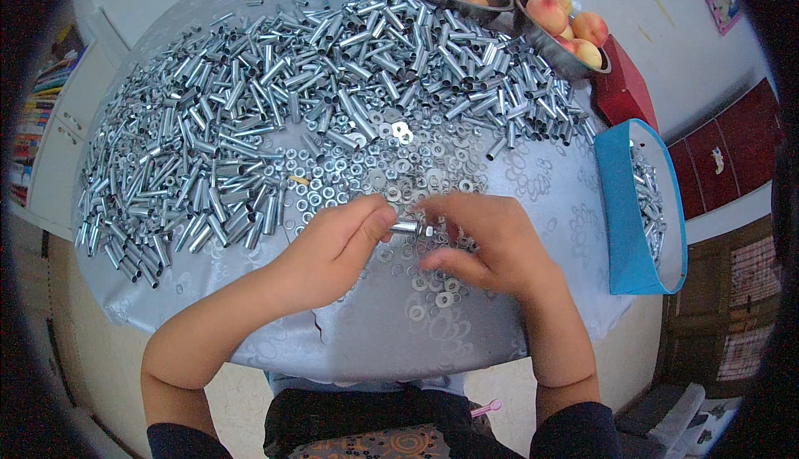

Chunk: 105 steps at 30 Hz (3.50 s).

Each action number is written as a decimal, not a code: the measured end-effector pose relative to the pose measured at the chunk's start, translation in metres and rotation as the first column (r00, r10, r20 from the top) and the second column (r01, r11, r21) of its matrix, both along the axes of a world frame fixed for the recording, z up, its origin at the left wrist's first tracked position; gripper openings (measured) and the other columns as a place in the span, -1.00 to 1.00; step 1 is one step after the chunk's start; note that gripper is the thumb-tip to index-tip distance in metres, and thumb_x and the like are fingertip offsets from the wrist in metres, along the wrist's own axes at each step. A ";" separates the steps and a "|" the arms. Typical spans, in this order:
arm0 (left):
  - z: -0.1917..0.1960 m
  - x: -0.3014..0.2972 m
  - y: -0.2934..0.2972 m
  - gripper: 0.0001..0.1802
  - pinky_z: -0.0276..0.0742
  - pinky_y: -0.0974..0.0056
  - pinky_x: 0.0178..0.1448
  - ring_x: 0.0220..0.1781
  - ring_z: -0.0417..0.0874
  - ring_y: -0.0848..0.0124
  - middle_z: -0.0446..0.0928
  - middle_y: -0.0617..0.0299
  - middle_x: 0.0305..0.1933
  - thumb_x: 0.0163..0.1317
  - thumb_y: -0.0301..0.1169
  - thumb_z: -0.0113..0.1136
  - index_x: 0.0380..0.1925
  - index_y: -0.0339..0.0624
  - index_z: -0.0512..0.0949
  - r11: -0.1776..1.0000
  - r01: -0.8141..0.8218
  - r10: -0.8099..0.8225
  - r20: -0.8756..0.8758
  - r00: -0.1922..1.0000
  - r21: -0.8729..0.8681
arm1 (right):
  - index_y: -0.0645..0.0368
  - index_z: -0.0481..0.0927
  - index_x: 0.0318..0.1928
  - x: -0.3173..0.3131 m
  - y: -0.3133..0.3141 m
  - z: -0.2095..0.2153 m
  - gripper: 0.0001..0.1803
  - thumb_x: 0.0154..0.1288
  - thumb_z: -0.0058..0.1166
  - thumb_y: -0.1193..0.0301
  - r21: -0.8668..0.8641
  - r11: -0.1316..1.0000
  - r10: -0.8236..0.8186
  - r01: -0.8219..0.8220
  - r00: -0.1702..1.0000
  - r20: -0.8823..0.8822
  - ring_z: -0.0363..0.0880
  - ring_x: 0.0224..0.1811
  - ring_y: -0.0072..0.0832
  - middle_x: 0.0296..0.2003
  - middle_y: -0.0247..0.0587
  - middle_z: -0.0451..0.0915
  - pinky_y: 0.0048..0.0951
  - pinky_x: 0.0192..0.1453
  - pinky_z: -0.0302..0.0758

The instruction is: The person repeatedly picks up metal cylindrical fasteners and small washers from a table, threads the washers onto the fasteners by hand, and places the assembled units into a blue container. The process is continuous and repetitive throughout the clip.

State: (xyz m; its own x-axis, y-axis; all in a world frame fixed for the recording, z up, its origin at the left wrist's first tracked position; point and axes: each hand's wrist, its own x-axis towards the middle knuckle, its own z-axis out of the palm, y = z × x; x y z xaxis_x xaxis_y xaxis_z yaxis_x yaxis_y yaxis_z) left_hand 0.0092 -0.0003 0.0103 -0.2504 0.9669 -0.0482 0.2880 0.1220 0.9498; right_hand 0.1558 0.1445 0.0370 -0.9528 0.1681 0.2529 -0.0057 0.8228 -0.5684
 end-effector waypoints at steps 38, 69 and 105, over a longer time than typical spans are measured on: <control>-0.003 0.000 -0.001 -0.71 0.30 0.34 -0.47 -0.58 0.40 0.44 0.34 0.21 -0.64 0.34 -0.25 -0.20 -0.38 -0.25 0.38 0.999 0.012 -0.015 0.072 0.997 0.041 | 0.13 0.49 -0.32 -0.001 0.001 -0.006 -0.73 0.13 0.05 0.19 0.092 0.995 0.027 -0.029 0.999 0.025 0.50 -0.40 -0.17 -0.48 -0.13 0.47 -0.24 -0.43 0.40; -0.004 -0.001 -0.002 -0.80 0.38 0.11 -0.33 -0.39 0.49 0.00 0.44 -0.05 -0.44 0.26 -0.34 -0.10 -0.33 -0.26 0.39 0.992 0.020 0.023 -0.340 0.940 0.123 | 0.23 0.47 -0.29 -0.003 -0.014 -0.008 -0.70 0.24 -0.02 0.20 -0.337 0.937 -0.047 0.092 0.989 0.140 0.48 -0.51 -0.19 -0.54 -0.07 0.49 -0.32 -0.44 0.37; -0.004 0.000 0.006 -0.47 0.38 0.17 -0.12 -0.25 0.48 0.14 0.45 0.04 -0.27 0.10 -0.30 0.12 0.04 -0.32 0.25 0.971 0.085 0.045 -0.521 0.853 0.223 | 0.11 0.29 -0.47 0.065 0.102 0.024 -0.51 0.33 -0.36 -0.04 -0.839 0.424 -0.738 -0.342 0.406 -0.539 -0.07 -0.71 -0.66 -0.73 -0.52 0.00 -0.59 -0.67 -0.10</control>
